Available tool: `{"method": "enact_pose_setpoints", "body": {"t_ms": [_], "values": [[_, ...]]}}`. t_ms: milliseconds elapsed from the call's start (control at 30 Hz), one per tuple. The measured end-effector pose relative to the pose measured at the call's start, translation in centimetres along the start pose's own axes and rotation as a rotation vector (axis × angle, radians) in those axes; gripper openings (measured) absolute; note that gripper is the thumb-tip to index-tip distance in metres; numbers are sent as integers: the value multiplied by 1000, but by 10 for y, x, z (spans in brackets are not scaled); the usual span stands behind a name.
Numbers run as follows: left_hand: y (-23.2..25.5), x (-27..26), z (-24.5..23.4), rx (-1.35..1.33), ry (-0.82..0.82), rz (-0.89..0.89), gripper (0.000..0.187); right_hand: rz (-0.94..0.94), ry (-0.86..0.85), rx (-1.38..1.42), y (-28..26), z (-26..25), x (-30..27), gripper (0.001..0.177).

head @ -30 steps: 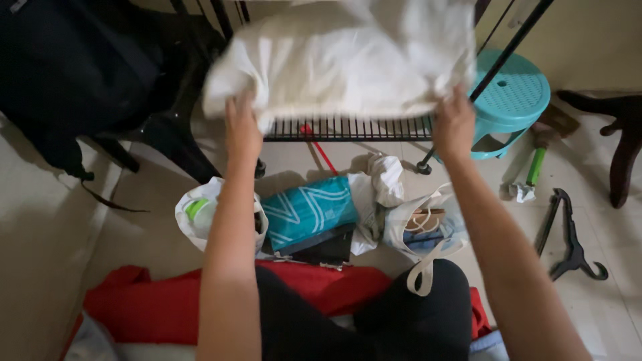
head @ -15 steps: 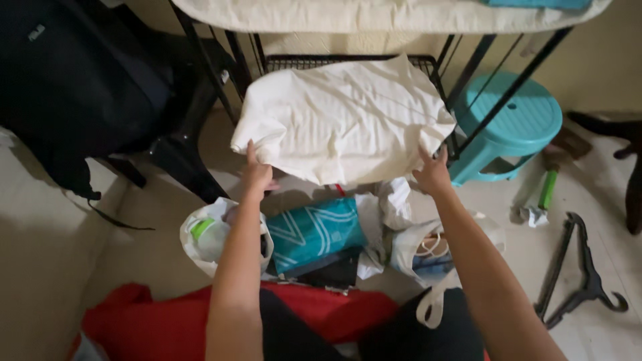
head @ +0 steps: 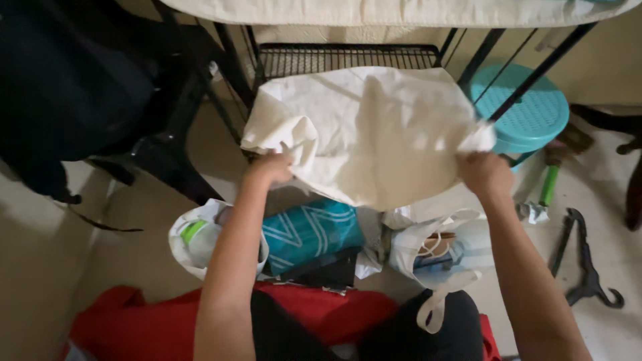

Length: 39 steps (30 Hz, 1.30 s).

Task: The person sits on the floor and organizes various items from plastic bags and a tote bag onto a metal rack. They handle a white cloth, a teal package, a book, and a smartphone, placing them on the rack or into bags.

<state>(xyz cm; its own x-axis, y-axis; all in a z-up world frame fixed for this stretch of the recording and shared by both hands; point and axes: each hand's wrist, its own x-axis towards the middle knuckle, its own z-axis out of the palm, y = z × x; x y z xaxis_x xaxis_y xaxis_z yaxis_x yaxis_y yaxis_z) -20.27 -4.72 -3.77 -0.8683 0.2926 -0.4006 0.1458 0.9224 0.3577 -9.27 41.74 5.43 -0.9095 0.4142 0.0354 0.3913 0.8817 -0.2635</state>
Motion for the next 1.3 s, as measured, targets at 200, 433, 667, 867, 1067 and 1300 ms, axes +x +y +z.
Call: {"method": "enact_pose_setpoints", "body": {"t_ms": [200,433,667,867,1067,1300], "values": [[6,-15,-54,-274,42,-143,61,-193,-63,-12,-31,13,26,38],[-9,56,-72,-329,647,-327,43,-365,116,214,-62,52,114,57],[-18,105,-65,-362,560,-512,49,-6,-36,170,-91,68,161,104],[-19,150,-52,-316,591,-492,56,18,-243,-9,-104,87,193,56],[-65,211,-79,-34,1146,-53,43,-89,6,170,-93,123,243,42],[-70,254,-113,-231,756,-253,50,-352,249,395,-102,119,288,47]]}}
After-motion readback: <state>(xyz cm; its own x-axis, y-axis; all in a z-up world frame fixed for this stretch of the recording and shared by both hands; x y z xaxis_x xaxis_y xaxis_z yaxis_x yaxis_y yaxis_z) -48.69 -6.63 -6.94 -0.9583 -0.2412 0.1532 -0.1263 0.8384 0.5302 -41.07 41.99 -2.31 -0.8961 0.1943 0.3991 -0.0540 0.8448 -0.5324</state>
